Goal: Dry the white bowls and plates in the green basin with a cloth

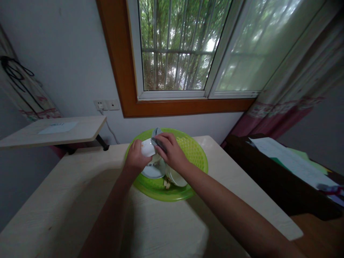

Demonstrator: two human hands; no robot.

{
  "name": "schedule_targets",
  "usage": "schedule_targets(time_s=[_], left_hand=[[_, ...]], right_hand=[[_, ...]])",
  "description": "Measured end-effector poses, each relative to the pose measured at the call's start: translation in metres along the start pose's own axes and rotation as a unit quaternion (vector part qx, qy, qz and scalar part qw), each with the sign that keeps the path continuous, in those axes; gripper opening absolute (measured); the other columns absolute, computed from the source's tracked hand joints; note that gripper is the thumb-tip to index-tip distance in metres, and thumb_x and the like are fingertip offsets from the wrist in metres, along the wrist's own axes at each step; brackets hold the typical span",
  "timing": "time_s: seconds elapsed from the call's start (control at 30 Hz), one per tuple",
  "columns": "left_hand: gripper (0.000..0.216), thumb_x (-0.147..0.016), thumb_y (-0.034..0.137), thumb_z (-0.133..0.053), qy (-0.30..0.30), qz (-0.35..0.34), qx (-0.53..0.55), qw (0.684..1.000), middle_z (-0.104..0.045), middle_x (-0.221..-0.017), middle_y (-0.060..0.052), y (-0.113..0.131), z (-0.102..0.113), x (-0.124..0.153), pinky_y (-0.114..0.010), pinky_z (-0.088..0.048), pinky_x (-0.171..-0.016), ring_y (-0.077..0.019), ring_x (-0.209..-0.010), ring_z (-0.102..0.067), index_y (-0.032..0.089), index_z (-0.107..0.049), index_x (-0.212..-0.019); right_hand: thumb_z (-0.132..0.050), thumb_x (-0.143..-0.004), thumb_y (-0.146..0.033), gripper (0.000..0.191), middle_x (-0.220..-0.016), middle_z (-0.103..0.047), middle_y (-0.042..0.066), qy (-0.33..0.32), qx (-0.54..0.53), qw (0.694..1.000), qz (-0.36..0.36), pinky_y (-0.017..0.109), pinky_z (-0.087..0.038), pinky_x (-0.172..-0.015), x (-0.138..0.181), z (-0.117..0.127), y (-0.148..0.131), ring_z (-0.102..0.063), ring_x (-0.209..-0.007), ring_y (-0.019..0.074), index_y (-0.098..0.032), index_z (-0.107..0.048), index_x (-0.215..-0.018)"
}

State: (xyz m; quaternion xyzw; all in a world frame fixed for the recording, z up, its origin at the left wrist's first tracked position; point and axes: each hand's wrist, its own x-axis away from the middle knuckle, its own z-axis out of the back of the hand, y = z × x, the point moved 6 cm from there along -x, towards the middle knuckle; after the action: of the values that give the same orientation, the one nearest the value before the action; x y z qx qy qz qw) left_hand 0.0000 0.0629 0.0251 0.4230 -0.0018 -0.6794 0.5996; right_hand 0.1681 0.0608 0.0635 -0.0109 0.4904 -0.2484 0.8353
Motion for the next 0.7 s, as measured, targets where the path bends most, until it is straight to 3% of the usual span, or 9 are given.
schedule_targets(time_s=[0.13,0.23,0.43,0.7], left_hand=[[0.046,-0.060,0.015,-0.072,0.004,-0.035,-0.021,0.999,-0.050,-0.086,-0.002,0.001,-0.003,0.002,-0.037,-0.049,-0.076,-0.0240,-0.084,-0.056,0.026,-0.034,-0.086],[0.044,-0.062,0.015,-0.070,0.013,-0.062,-0.045,0.997,-0.051,-0.089,-0.003,0.000,-0.006,0.004,-0.038,-0.049,-0.078,-0.0251,-0.085,-0.055,0.026,-0.035,-0.087],[0.037,-0.067,0.014,-0.067,0.016,-0.118,-0.093,0.988,-0.054,-0.091,-0.007,0.005,-0.010,0.007,-0.041,-0.048,-0.083,-0.0287,-0.091,-0.056,0.024,-0.040,-0.090],[0.039,-0.064,0.013,-0.067,-0.002,-0.120,-0.123,0.985,-0.053,-0.093,-0.008,0.013,-0.004,0.009,-0.042,-0.048,-0.086,-0.0298,-0.093,-0.053,0.024,-0.041,-0.091]], right_hand=[[-0.063,-0.096,-0.024,0.020,-0.107,-0.063,0.010,0.022,-0.019,0.999,-0.046,0.039,-0.054,-0.090,-0.001,0.004,0.014,-0.061,-0.103,0.0232,-0.023,-0.064,-0.116],[-0.061,-0.097,-0.023,0.013,-0.102,-0.068,0.009,-0.002,-0.002,1.000,0.000,0.039,-0.054,-0.087,-0.001,0.002,0.010,-0.063,-0.097,0.0224,-0.023,-0.069,-0.107],[-0.060,-0.098,-0.022,0.018,-0.110,-0.071,0.008,-0.071,-0.002,0.992,0.105,0.039,-0.054,-0.088,0.004,-0.009,-0.009,-0.063,-0.100,0.0222,-0.024,-0.071,-0.111],[-0.061,-0.095,-0.019,0.016,-0.101,-0.068,0.010,0.001,0.041,0.999,-0.022,0.039,-0.055,-0.086,-0.002,0.003,0.021,-0.063,-0.095,0.0231,-0.021,-0.073,-0.105]])
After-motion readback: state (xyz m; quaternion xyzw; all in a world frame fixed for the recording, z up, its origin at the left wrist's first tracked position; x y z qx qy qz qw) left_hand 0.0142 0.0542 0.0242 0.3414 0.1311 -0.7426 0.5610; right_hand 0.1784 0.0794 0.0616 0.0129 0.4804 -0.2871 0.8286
